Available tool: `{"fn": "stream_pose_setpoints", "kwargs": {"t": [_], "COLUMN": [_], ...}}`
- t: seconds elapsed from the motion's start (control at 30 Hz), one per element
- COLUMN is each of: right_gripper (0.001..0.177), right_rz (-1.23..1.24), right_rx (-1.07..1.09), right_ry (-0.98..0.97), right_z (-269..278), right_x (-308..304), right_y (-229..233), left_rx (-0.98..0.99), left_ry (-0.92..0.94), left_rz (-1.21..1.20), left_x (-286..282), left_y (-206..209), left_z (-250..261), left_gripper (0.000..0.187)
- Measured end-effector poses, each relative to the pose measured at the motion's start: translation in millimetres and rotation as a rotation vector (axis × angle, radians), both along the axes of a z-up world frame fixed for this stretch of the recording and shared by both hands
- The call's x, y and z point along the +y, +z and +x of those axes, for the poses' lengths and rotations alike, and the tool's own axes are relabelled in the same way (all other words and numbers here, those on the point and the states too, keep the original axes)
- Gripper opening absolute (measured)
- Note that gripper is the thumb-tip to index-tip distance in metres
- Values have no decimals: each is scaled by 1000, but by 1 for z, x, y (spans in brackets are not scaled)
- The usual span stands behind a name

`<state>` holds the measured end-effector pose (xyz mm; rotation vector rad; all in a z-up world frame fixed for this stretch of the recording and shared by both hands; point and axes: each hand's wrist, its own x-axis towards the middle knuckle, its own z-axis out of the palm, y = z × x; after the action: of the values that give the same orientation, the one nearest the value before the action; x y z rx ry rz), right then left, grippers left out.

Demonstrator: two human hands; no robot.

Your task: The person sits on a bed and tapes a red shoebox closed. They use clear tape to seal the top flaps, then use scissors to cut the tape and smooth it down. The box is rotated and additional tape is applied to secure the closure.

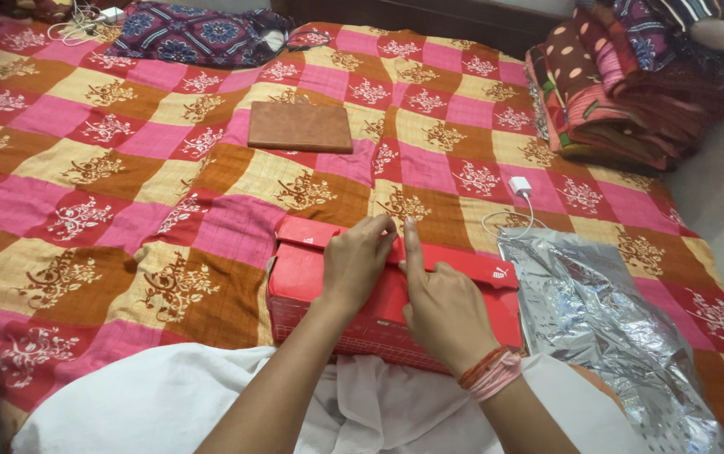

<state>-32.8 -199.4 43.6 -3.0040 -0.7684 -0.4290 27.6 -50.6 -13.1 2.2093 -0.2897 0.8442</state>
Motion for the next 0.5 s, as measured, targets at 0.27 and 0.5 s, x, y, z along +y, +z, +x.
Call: {"fn": "stream_pose_setpoints", "kwargs": {"t": [0.27, 0.5], "right_gripper": [110, 107], "right_rz": [-35, 33], "right_rx": [239, 247], "right_ry": [-68, -60], "right_z": [19, 17], "right_x": [4, 1], "right_y": [13, 13], "left_rx": [23, 249], "left_ry": [22, -47], "left_rz": [-7, 3], "left_x": [-1, 13], "left_y": [-7, -5], "left_z": [6, 32], "left_gripper": [13, 27]}}
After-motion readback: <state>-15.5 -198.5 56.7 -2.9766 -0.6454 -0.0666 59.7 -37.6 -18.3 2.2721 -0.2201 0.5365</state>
